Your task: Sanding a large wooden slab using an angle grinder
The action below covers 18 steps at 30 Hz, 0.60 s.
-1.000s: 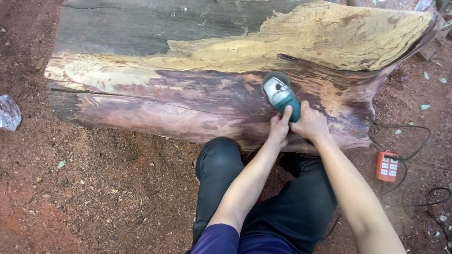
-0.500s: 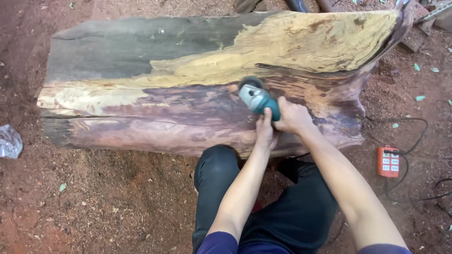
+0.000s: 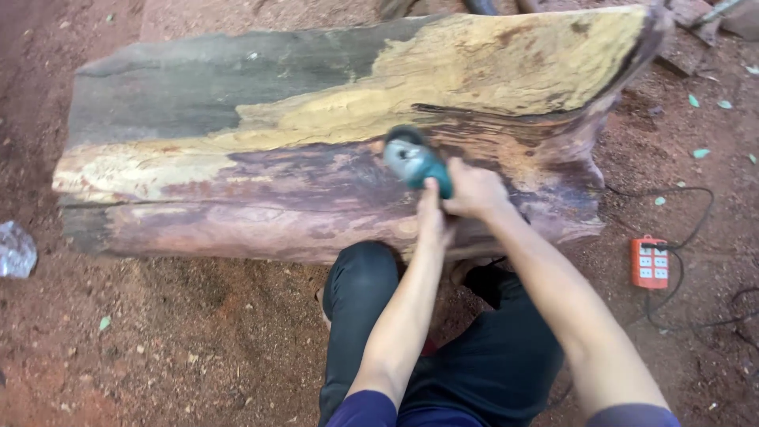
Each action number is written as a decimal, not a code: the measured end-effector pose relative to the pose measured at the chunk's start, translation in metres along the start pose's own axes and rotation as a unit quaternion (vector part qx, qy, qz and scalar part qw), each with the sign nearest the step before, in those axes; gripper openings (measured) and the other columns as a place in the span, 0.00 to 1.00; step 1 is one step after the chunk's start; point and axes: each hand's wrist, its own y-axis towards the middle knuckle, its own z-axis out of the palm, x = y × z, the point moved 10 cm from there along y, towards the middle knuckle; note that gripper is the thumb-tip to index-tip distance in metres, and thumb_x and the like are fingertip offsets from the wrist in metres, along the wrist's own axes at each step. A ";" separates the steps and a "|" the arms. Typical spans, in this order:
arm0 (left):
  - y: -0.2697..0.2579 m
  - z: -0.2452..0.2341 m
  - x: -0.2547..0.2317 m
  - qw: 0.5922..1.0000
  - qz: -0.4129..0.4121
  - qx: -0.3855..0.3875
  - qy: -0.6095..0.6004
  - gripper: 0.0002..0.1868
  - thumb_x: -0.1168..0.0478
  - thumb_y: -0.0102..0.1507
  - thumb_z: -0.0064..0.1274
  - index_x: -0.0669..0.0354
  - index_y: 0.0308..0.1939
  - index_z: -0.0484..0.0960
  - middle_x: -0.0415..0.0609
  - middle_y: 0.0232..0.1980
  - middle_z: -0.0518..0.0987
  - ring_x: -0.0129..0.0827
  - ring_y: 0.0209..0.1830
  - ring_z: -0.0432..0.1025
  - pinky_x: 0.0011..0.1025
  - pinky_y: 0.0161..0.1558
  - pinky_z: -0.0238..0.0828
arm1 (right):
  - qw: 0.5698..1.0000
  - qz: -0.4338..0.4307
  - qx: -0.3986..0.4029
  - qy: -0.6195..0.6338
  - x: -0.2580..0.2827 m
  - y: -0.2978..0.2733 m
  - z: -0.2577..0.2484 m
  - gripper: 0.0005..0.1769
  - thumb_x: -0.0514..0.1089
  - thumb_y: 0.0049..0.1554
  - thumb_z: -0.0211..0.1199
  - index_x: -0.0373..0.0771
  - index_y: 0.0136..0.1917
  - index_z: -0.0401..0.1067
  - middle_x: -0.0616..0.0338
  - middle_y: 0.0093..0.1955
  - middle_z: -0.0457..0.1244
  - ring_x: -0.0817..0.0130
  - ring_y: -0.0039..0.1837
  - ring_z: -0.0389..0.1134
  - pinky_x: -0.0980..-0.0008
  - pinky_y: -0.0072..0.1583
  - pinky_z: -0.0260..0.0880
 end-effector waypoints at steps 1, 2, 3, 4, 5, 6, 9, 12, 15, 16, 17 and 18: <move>0.010 -0.010 0.006 1.000 -0.005 0.004 0.004 0.27 0.41 0.68 0.59 0.61 0.55 0.76 0.61 0.50 0.80 0.50 0.50 0.79 0.57 0.52 0.76 | 1.000 0.007 -0.003 0.001 0.001 0.002 -0.001 0.35 0.65 0.47 0.64 0.39 0.56 0.62 0.37 0.52 0.70 0.38 0.58 0.73 0.41 0.60 0.71; 0.020 -0.021 0.007 1.000 0.007 0.001 -0.004 0.25 0.43 0.69 0.58 0.61 0.55 0.77 0.61 0.50 0.81 0.49 0.48 0.80 0.53 0.50 0.78 | 1.000 -0.008 0.008 0.009 0.008 0.005 0.000 0.35 0.65 0.48 0.63 0.39 0.57 0.61 0.37 0.54 0.69 0.37 0.59 0.72 0.40 0.61 0.70; 0.032 -0.032 0.008 1.000 0.020 -0.003 -0.013 0.23 0.46 0.70 0.57 0.62 0.55 0.78 0.60 0.49 0.82 0.48 0.46 0.80 0.48 0.48 0.80 | 0.999 -0.023 0.018 0.017 0.014 0.008 0.001 0.35 0.64 0.49 0.61 0.38 0.59 0.60 0.38 0.57 0.68 0.36 0.60 0.71 0.38 0.62 0.70; 0.033 -0.031 0.018 1.000 0.017 -0.003 -0.010 0.23 0.46 0.70 0.57 0.62 0.55 0.78 0.60 0.49 0.82 0.48 0.46 0.80 0.48 0.48 0.80 | 0.999 -0.020 0.019 0.020 0.007 0.006 0.000 0.35 0.64 0.49 0.61 0.38 0.59 0.60 0.38 0.57 0.68 0.36 0.60 0.71 0.38 0.62 0.70; 0.035 -0.030 0.028 1.000 0.009 0.002 0.012 0.22 0.45 0.69 0.57 0.60 0.54 0.79 0.59 0.49 0.83 0.47 0.46 0.80 0.49 0.49 0.80 | 1.000 0.001 0.022 0.017 -0.003 0.003 0.001 0.35 0.65 0.48 0.62 0.39 0.58 0.61 0.39 0.57 0.69 0.37 0.60 0.72 0.38 0.61 0.70; 0.035 -0.033 0.035 1.000 0.003 0.003 0.031 0.22 0.44 0.69 0.57 0.59 0.53 0.79 0.59 0.49 0.83 0.46 0.46 0.80 0.51 0.49 0.79 | 0.999 0.018 0.029 0.015 -0.010 0.000 0.005 0.36 0.65 0.47 0.63 0.40 0.58 0.61 0.41 0.57 0.69 0.37 0.59 0.72 0.37 0.61 0.70; -0.014 0.010 0.027 0.999 -0.009 0.003 0.036 0.24 0.46 0.68 0.61 0.62 0.53 0.78 0.60 0.47 0.83 0.48 0.46 0.80 0.54 0.49 0.77 | 0.997 0.057 0.033 0.040 -0.057 -0.006 0.038 0.39 0.68 0.46 0.62 0.42 0.61 0.59 0.42 0.58 0.69 0.39 0.61 0.71 0.37 0.62 0.70; 0.015 -0.020 0.070 0.992 -0.008 0.023 0.122 0.21 0.48 0.67 0.63 0.61 0.51 0.81 0.53 0.45 0.83 0.40 0.46 0.80 0.45 0.48 0.80 | 0.993 0.102 0.035 0.057 -0.081 -0.023 0.046 0.39 0.67 0.45 0.63 0.42 0.60 0.59 0.41 0.56 0.69 0.38 0.61 0.71 0.37 0.62 0.69; 0.017 -0.016 0.087 0.989 -0.034 0.053 0.134 0.22 0.49 0.66 0.66 0.64 0.51 0.81 0.57 0.45 0.83 0.45 0.45 0.80 0.48 0.47 0.80 | 0.984 0.159 0.047 0.060 -0.109 -0.035 0.064 0.45 0.74 0.43 0.61 0.48 0.65 0.59 0.47 0.58 0.70 0.44 0.63 0.71 0.41 0.63 0.69; 0.013 -0.013 0.078 0.989 -0.031 0.054 0.132 0.22 0.49 0.66 0.66 0.64 0.51 0.81 0.57 0.45 0.83 0.45 0.45 0.80 0.48 0.47 0.80 | 0.985 0.156 0.045 0.058 -0.101 -0.034 0.059 0.45 0.74 0.43 0.61 0.48 0.65 0.59 0.47 0.58 0.70 0.44 0.63 0.71 0.41 0.63 0.69; 0.010 -0.011 0.071 0.991 -0.030 0.049 0.119 0.25 0.48 0.65 0.66 0.65 0.53 0.79 0.59 0.46 0.83 0.46 0.46 0.80 0.51 0.48 0.79 | 0.989 0.133 0.035 0.059 -0.090 -0.033 0.051 0.44 0.71 0.44 0.62 0.42 0.63 0.59 0.42 0.57 0.69 0.40 0.62 0.72 0.40 0.63 0.69; 0.006 -0.009 0.063 0.993 -0.030 0.045 0.107 0.27 0.48 0.65 0.66 0.67 0.55 0.78 0.60 0.47 0.82 0.47 0.46 0.80 0.54 0.50 0.78 | 0.992 0.111 0.024 0.062 -0.080 -0.032 0.045 0.43 0.69 0.45 0.62 0.37 0.61 0.59 0.37 0.55 0.69 0.37 0.61 0.72 0.39 0.63 0.69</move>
